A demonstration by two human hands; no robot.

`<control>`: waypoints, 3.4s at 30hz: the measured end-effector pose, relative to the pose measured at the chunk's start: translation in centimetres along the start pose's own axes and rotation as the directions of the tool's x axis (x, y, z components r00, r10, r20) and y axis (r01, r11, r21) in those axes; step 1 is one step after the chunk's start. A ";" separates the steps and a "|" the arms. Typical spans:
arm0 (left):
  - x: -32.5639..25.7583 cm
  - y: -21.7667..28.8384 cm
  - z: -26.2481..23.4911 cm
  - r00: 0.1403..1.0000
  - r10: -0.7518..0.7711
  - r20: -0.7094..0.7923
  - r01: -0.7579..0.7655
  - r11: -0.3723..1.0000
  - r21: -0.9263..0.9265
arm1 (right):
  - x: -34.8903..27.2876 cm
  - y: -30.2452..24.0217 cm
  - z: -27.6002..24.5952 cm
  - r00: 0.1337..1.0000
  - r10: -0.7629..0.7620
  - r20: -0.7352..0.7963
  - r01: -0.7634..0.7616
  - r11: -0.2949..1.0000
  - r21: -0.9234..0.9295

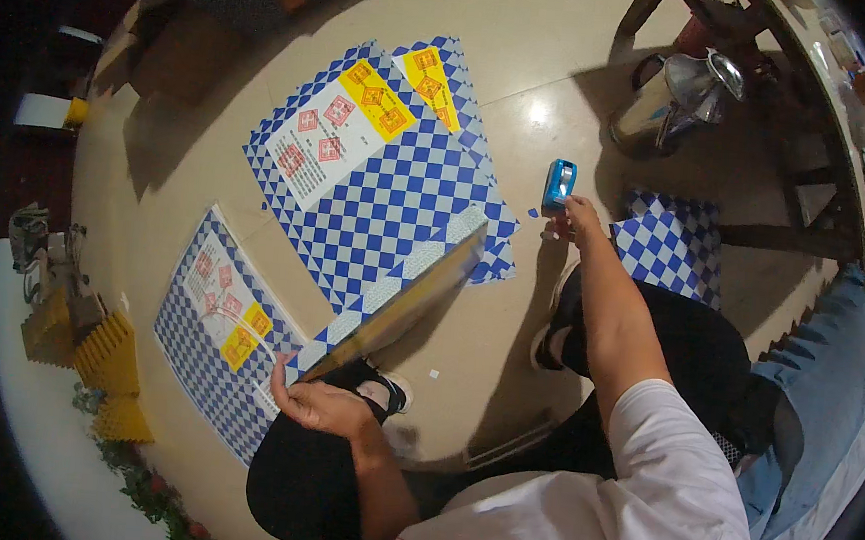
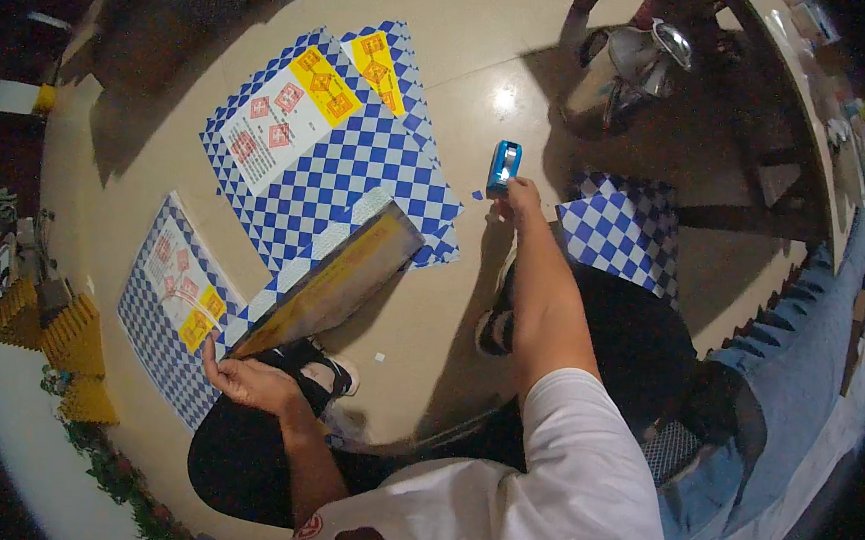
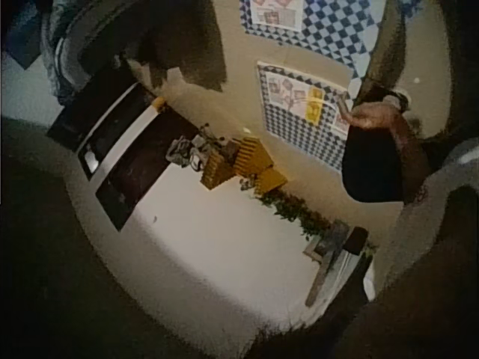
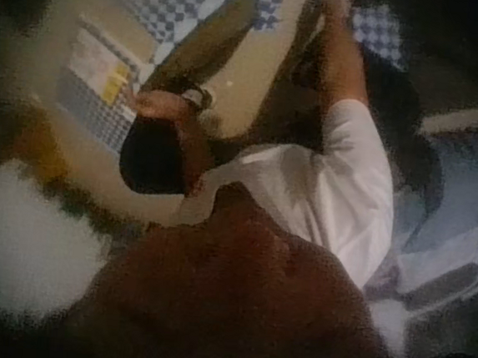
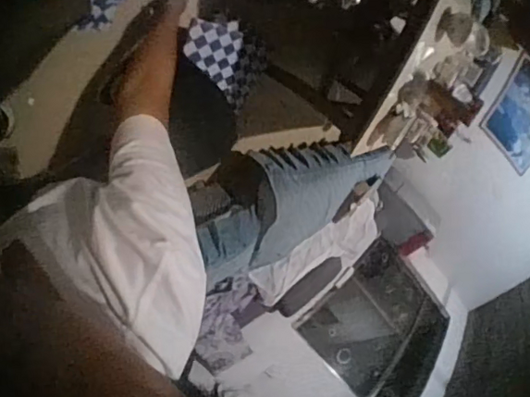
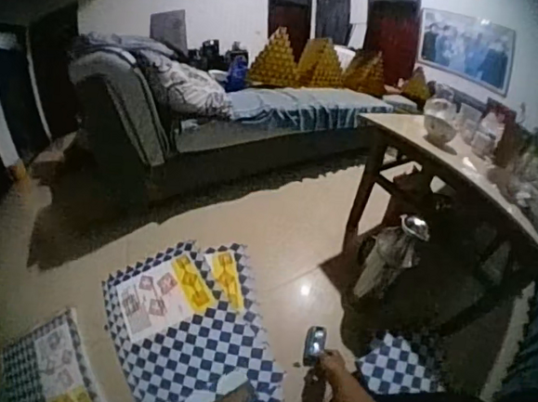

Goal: The person assembles a flat-packed cardboard box by folding the flaps and securing them with adhesive tape. They repeatedly fold edges, apply tape to seal seams, and adjust the box shape until it is fully formed.

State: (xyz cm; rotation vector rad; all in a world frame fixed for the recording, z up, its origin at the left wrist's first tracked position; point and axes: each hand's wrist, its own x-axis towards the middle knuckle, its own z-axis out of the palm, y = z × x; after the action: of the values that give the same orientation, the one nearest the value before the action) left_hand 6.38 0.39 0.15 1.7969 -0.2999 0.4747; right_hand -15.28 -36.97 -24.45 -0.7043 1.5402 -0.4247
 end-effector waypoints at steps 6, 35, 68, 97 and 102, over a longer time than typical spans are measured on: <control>-0.2 -1.0 -0.6 0.996 -0.033 0.079 0.036 0.999 -0.036 | 3.1 0.1 -1.9 0.989 0.097 0.108 -0.103 0.994 0.048; -0.4 -0.3 -0.5 0.998 -0.023 0.067 0.026 0.998 -0.055 | 2.0 1.5 0.9 0.999 0.024 -0.029 -0.016 0.970 0.242; -0.6 0.2 0.6 0.992 0.110 0.058 -0.111 0.993 0.025 | -5.5 1.4 3.4 0.887 -0.457 -0.066 0.459 0.854 0.247; 0.0 1.2 -0.1 0.985 0.164 0.047 -0.156 0.977 -0.142 | -40.4 -4.5 12.7 0.784 -0.445 0.433 0.518 0.853 -0.061; -0.5 1.3 -0.2 0.989 0.144 0.038 -0.138 0.982 -0.126 | -40.2 -5.8 12.4 0.823 -0.307 0.478 0.425 0.891 -0.160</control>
State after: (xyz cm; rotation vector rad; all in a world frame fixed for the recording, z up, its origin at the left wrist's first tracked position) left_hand 5.38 0.21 1.09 1.6754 -0.4820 0.5028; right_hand -2.75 -13.03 8.34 -1.2311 1.0284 -0.3187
